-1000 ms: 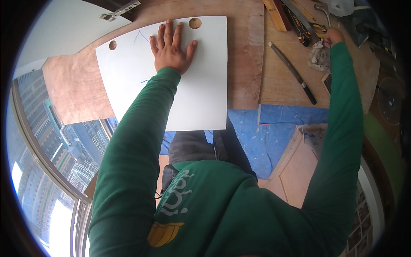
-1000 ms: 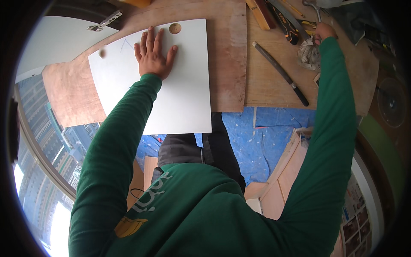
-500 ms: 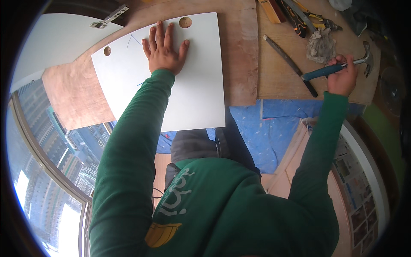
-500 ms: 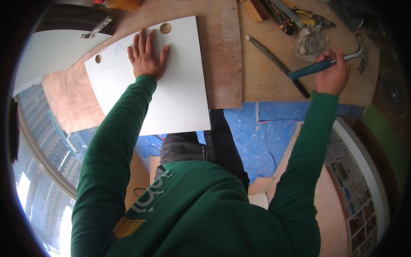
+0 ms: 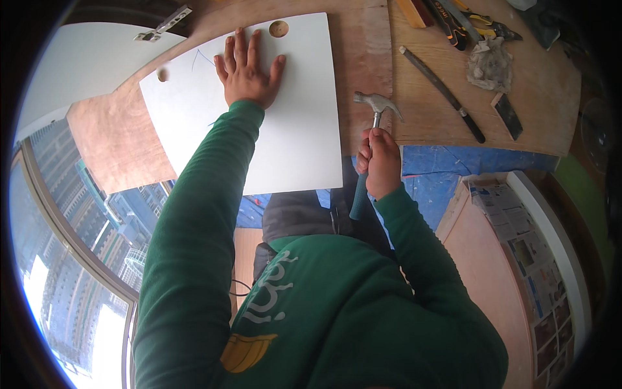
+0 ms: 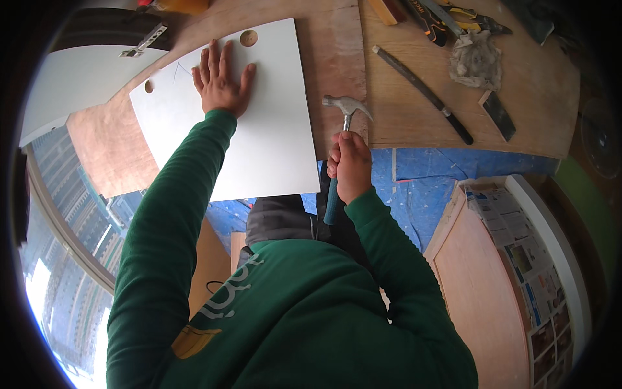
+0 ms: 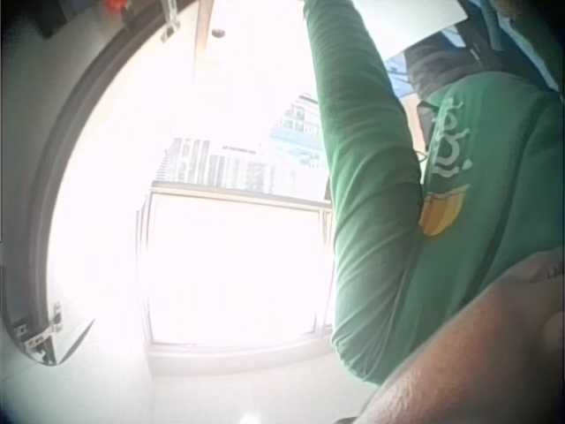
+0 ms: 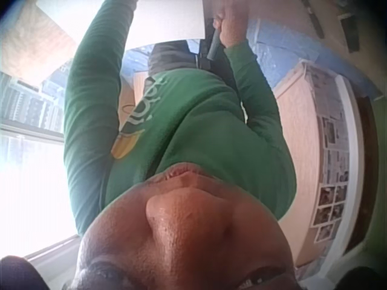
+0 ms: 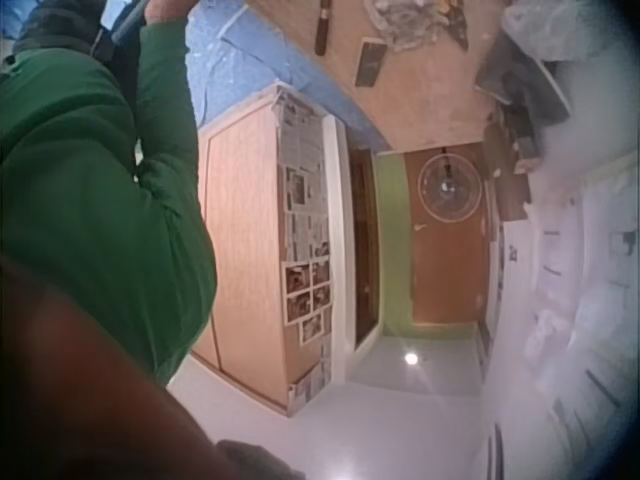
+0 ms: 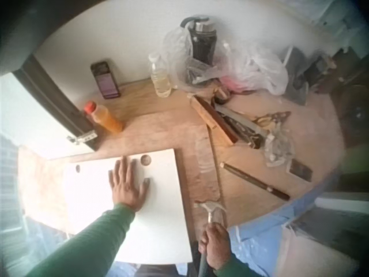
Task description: The person cleans a white cabinet door with a cloth and liquid, then uses a metal file to smooth the edges and the area around two pre-drilled holes. The person works on a single door placed on a workbench.
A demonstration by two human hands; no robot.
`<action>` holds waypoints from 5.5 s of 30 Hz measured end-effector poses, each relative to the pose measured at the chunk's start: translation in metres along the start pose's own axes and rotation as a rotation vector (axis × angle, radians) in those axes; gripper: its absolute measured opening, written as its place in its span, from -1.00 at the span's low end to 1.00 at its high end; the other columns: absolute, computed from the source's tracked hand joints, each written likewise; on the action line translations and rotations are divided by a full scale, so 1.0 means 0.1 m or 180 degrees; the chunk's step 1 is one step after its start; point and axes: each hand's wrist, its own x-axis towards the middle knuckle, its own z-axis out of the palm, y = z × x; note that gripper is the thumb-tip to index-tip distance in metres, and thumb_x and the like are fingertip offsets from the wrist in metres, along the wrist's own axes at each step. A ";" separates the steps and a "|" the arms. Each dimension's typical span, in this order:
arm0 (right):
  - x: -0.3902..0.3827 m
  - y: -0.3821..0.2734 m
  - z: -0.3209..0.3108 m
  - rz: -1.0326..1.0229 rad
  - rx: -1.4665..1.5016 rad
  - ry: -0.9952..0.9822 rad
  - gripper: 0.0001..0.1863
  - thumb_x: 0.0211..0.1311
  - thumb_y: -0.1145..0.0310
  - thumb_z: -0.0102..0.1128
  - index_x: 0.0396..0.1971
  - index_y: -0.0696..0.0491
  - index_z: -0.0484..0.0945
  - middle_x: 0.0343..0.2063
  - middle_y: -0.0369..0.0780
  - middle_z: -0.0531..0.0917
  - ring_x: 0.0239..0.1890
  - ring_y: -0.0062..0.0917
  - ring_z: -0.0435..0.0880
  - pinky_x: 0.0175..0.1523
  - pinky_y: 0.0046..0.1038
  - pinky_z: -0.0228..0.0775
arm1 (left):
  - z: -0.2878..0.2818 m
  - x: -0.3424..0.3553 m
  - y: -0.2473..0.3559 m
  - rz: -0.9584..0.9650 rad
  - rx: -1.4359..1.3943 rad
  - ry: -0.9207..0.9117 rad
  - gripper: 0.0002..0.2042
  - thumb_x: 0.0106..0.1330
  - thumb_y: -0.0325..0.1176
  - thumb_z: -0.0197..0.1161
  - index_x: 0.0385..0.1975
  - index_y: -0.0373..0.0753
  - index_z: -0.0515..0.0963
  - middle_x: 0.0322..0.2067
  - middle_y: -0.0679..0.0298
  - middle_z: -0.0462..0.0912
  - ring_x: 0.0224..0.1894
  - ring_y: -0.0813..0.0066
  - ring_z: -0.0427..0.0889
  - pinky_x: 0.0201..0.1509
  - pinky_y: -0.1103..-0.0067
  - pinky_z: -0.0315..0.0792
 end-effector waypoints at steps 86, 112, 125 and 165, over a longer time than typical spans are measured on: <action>1.28 -1.75 -1.30 -0.3125 -0.4960 0.0843 -0.69 0.50 0.10 0.20 0.01 -0.01 0.58 -0.28 -0.04 0.71 -0.24 -0.02 0.70 -0.17 -0.10 0.51 | -0.04 0.00 0.05 -0.0080 0.0009 -0.0013 -0.27 0.46 0.25 0.03 0.55 0.05 0.20 0.63 0.23 -0.01 0.66 0.18 -0.07 0.69 0.11 -0.31; 1.73 -2.55 -1.54 -0.3183 -0.4579 0.2194 -0.66 0.32 0.12 0.38 -0.21 0.13 0.65 -0.28 0.05 0.68 -0.13 -0.02 0.68 0.00 -0.12 0.54 | -0.05 0.00 0.04 -0.0100 0.0114 -0.0107 -0.27 0.47 0.20 0.05 0.58 0.06 0.14 0.65 0.31 -0.06 0.67 0.22 -0.10 0.69 0.10 -0.33; 0.88 -2.20 -0.30 -0.4196 -0.3952 0.1915 -0.87 0.05 0.46 0.36 -0.41 0.08 0.57 -0.48 -0.15 0.60 -0.48 -0.19 0.56 -0.32 -0.21 0.45 | -0.17 0.00 0.07 -0.0263 0.0080 -0.0351 -0.27 0.47 0.21 0.02 0.59 0.06 0.15 0.65 0.28 -0.07 0.68 0.26 -0.15 0.70 0.13 -0.38; 1.28 -2.15 1.62 -0.3156 -0.0861 -0.1748 -0.59 0.31 0.34 0.32 0.09 0.18 0.51 -0.04 -0.16 0.68 -0.06 -0.42 0.70 0.15 -0.25 0.57 | -0.15 0.02 0.08 -0.0317 -0.0066 -0.0311 -0.28 0.47 0.22 0.04 0.57 0.13 0.16 0.64 0.30 -0.06 0.67 0.25 -0.11 0.70 0.09 -0.38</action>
